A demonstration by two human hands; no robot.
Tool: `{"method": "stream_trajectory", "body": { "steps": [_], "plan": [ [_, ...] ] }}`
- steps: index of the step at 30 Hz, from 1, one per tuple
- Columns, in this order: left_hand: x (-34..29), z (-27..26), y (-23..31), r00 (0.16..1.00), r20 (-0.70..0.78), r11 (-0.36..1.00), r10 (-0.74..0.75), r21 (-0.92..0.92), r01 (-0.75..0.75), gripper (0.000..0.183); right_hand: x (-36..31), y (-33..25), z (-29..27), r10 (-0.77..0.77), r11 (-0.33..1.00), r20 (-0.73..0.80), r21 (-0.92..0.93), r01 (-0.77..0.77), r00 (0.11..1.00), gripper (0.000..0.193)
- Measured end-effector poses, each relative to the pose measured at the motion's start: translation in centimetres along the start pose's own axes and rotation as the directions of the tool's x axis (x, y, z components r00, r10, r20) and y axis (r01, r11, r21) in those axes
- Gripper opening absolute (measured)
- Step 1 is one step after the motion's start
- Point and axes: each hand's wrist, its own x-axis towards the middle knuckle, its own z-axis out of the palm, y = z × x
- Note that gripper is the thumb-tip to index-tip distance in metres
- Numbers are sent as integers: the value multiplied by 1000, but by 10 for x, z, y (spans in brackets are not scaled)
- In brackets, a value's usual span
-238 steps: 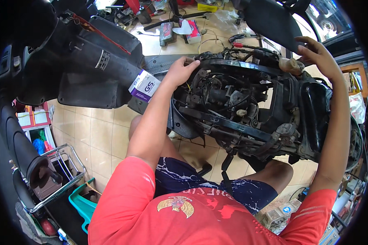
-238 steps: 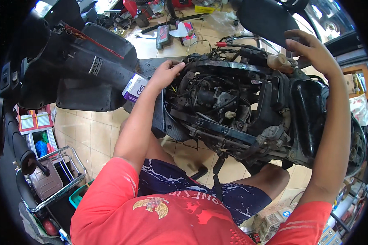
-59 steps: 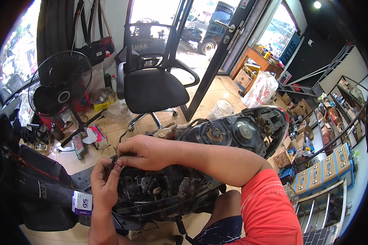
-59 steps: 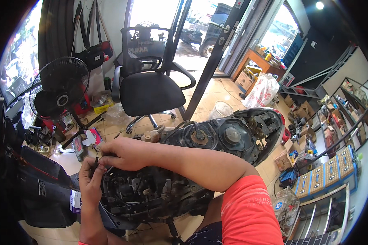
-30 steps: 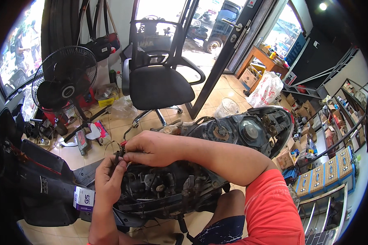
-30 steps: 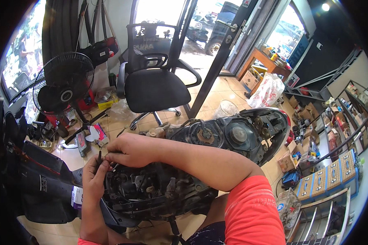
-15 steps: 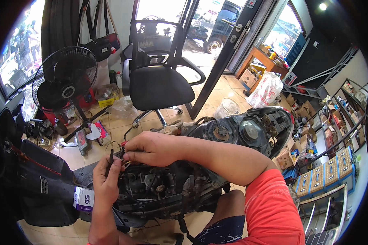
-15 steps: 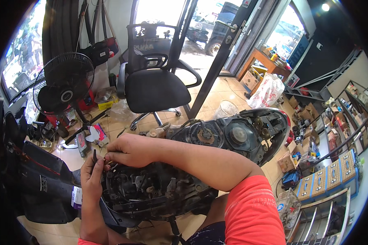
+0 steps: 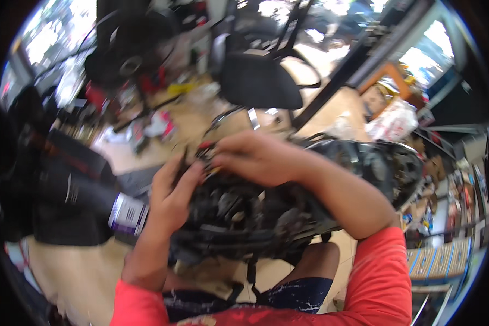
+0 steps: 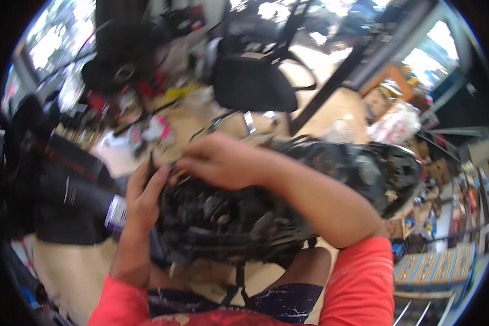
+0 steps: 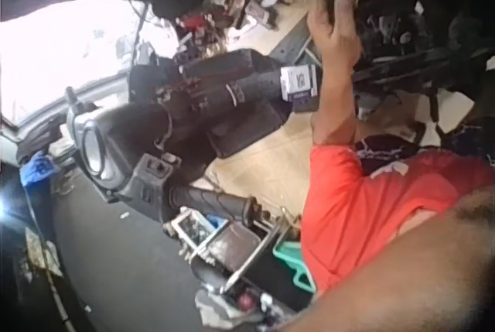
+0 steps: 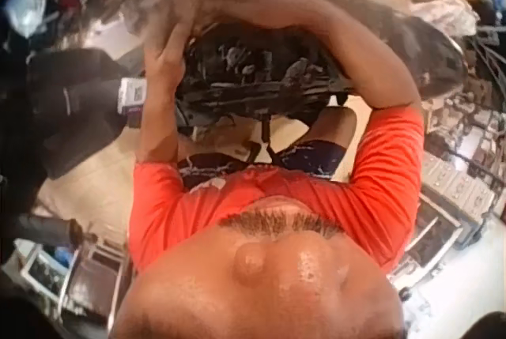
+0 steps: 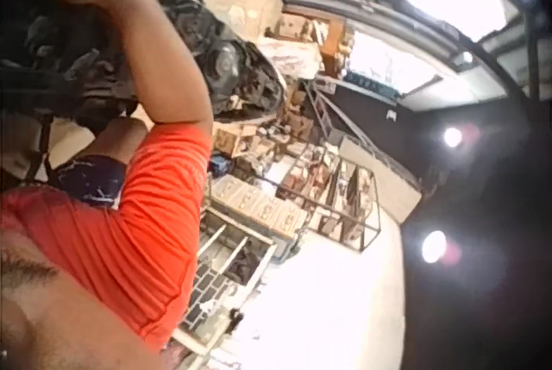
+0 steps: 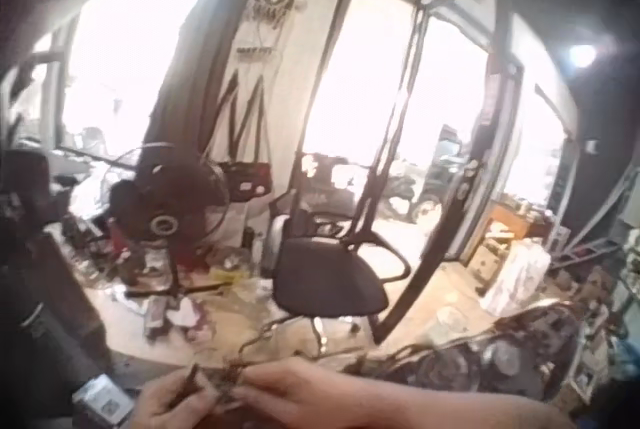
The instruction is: The person removes the gas cap, detaches the fuel tank from the scooter frame, and connects wires on the scooter by hand.
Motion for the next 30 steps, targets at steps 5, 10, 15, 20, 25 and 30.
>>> {"method": "stream_trajectory", "body": {
  "steps": [5,10,15,20,25,30],
  "plan": [
    [2,-1,4,998,49,993,-37,-110,43,13,0,-5,-4,81,970,-37,232,-70,996,29],
    [1,-6,-10,999,32,968,-9,-250,17,9,9,3,6,64,944,-65,327,-39,996,29],
    [-4,-5,-9,1000,31,972,-1,-234,8,9,4,2,6,67,924,-101,383,-23,993,32],
    [-3,-5,-9,999,31,972,14,-234,-6,8,4,-3,3,66,893,-127,450,-2,990,34],
    [-3,-4,-7,999,41,960,7,-280,5,8,2,1,3,73,953,-73,300,-48,995,25],
    [-3,-4,-5,998,69,945,-14,-326,36,8,3,1,3,82,955,-105,291,-48,991,20]
  ]
}}
